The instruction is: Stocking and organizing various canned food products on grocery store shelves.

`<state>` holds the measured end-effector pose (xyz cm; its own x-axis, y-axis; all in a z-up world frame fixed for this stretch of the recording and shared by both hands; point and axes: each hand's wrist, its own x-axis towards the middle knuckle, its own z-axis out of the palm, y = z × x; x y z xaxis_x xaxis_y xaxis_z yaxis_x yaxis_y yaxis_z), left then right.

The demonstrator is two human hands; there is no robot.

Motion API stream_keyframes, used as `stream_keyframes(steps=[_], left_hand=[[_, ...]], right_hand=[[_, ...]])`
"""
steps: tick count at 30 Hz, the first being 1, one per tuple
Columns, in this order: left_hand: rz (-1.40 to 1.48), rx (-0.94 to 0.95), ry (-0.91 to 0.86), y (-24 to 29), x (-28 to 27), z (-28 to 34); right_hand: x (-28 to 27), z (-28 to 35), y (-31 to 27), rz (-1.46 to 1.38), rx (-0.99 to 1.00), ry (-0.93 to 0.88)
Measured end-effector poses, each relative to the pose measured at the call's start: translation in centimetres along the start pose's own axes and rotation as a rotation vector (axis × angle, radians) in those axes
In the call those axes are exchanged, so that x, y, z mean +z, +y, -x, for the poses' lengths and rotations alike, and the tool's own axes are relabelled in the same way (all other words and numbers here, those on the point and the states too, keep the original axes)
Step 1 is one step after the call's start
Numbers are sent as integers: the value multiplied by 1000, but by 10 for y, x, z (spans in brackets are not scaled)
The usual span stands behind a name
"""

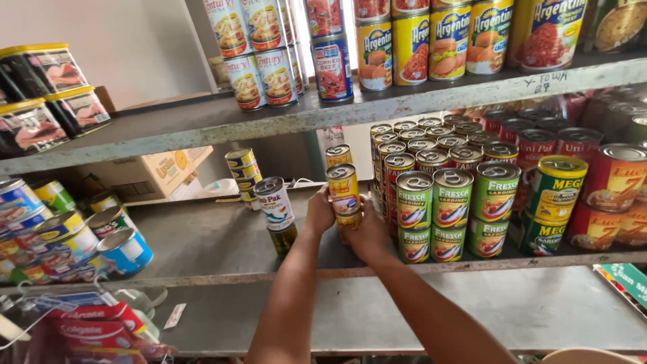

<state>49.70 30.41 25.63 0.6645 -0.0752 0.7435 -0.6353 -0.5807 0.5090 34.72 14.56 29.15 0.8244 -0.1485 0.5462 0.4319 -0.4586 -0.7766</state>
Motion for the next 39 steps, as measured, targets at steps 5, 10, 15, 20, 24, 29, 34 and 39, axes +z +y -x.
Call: stream_keyframes(steps=[5, 10, 15, 20, 24, 29, 34, 39], left_hand=[[128, 109, -161, -7, -3, -20], [559, -257, -210, -84, 56, -49], [1473, -620, -187, -110, 74, -57], [1462, -664, -250, -123, 87, -68], [1336, -634, -188, -48, 52, 4], [1097, -673, -55, 288, -114, 63], [1085, -796, -27, 287, -112, 64], [1074, -714, -11, 294, -115, 68]], right_hand=[[2, 2, 0, -24, -31, 2], [3, 2, 3, -46, -39, 11], [6, 5, 8, -72, -6, -21], [11, 7, 15, -103, -35, -5], [9, 8, 16, -126, -86, 20], [9, 7, 15, -125, -84, 9], [8, 6, 14, -133, -95, 13], [12, 6, 20, -114, -115, 23]])
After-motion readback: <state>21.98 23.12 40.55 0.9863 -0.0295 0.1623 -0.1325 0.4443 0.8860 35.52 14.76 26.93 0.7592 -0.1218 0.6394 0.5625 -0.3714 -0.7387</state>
